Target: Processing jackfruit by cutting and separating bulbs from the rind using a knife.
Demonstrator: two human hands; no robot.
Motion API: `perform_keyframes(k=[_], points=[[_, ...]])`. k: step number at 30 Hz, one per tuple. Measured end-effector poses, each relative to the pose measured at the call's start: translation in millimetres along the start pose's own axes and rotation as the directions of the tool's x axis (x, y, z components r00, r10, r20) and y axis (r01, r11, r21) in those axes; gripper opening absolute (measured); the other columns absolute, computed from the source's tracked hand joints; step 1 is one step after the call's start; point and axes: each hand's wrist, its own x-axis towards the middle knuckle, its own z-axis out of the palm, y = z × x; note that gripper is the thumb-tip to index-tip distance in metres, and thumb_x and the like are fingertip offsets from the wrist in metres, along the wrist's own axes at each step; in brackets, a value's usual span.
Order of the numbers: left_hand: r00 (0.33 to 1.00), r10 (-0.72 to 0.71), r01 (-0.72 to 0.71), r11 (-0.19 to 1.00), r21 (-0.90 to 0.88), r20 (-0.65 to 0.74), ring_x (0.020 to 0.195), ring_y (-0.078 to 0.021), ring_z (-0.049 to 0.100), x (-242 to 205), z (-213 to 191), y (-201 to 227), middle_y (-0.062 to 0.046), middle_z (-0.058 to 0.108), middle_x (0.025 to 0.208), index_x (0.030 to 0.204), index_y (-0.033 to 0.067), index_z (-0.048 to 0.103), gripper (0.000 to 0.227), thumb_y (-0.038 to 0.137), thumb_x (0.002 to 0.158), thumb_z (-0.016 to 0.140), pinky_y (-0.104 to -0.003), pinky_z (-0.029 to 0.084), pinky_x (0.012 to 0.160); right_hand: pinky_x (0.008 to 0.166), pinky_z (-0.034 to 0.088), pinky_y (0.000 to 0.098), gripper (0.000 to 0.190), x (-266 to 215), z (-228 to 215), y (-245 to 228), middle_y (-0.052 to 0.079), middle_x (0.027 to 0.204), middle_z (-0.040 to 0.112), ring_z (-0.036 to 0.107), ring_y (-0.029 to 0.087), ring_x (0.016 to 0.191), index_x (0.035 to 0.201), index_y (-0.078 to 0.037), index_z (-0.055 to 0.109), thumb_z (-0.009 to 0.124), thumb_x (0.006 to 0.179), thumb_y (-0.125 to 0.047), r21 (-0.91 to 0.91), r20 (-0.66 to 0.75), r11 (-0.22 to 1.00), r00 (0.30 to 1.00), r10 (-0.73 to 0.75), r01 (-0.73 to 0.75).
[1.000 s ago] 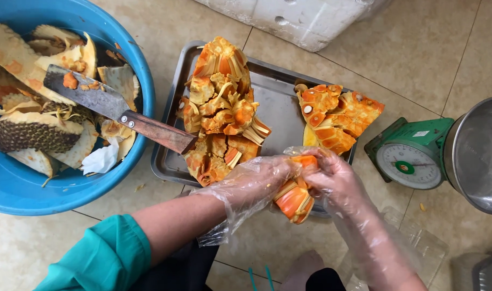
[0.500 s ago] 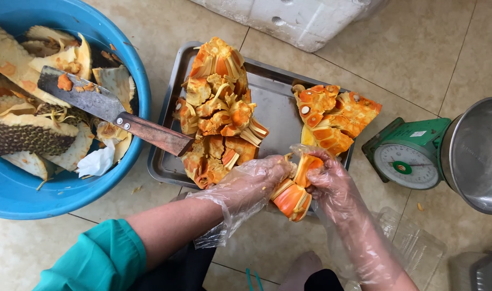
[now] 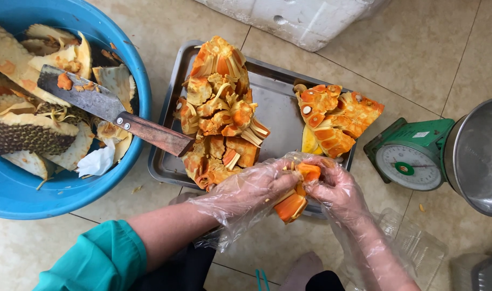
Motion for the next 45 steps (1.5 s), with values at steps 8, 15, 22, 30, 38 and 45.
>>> perform_keyframes(k=[8,15,22,30,38,45], points=[[0.991,0.13,-0.131,0.985,0.113,0.015,0.112,-0.0282,0.073,34.1,13.0,-50.1,-0.012,0.075,0.112,0.132,0.0312,0.063,0.043,0.054,0.1,0.047,-0.042,0.058,0.094,0.088,0.06,0.0418,0.055,-3.8,-5.2,4.1,0.018,0.108,0.074,0.068,0.022,0.097,0.127,0.002,0.07,0.081,0.073,0.006,0.006,0.011,0.999,0.999,-0.041,0.041],[0.996,0.084,-0.083,0.996,0.033,-0.003,0.12,-0.0238,0.069,51.9,20.9,-72.1,-0.004,0.071,0.133,0.145,0.041,0.055,0.048,0.054,0.101,0.045,-0.041,0.058,0.097,0.093,0.058,0.0442,0.052,-18.1,13.8,-8.1,0.019,0.111,0.074,0.068,0.024,0.1,0.128,0.002,0.069,0.08,0.078,-0.004,0.046,-0.033,0.999,0.999,0.013,-0.012],[0.998,0.034,-0.041,0.992,-0.123,-0.055,0.125,-0.0326,0.062,21.9,9.6,-40.4,-0.017,0.068,0.132,0.143,0.0172,0.058,0.054,0.048,0.1,0.046,-0.038,0.049,0.107,0.092,0.058,0.0419,0.049,-13.7,15.3,-11.7,0.017,0.108,0.074,0.066,0.021,0.099,0.126,0.001,0.071,0.082,0.079,-0.003,-0.036,0.007,0.999,1.0,0.0,0.0],[0.988,0.157,-0.152,0.973,0.175,-0.012,0.103,-0.0249,0.072,49.1,21.4,-73.0,-0.008,0.072,0.102,0.115,0.0282,0.065,0.034,0.053,0.1,0.047,-0.036,0.057,0.089,0.075,0.062,0.0391,0.046,-19.0,22.0,-13.6,0.018,0.096,0.078,0.071,0.017,0.088,0.113,-0.003,0.08,0.091,0.068,-0.005,-0.34,0.016,0.928,0.987,-0.159,0.154],[0.991,0.127,-0.124,0.988,0.087,-0.031,0.13,-0.0307,0.064,40.3,15.9,-73.2,-0.01,0.071,0.131,0.132,0.0284,0.063,0.042,0.046,0.104,0.037,-0.045,0.05,0.109,0.079,0.063,0.0381,0.054,-9.6,-4.6,15.2,0.013,0.099,0.072,0.071,0.021,0.088,0.125,0.0,0.069,0.08,0.072,0.001,-0.005,-0.048,0.999,0.998,-0.034,0.034],[0.999,0.025,-0.03,0.982,-0.185,-0.031,0.124,-0.036,0.064,81.0,19.1,-78.7,-0.018,0.068,0.13,0.133,0.0191,0.062,0.045,0.044,0.096,0.053,-0.05,0.053,0.104,0.066,0.069,0.0423,0.049,-3.8,13.0,-6.3,0.019,0.101,0.075,0.077,0.03,0.085,0.12,-0.01,0.063,0.074,0.073,-0.001,0.377,-0.131,0.925,0.985,0.11,-0.053]])
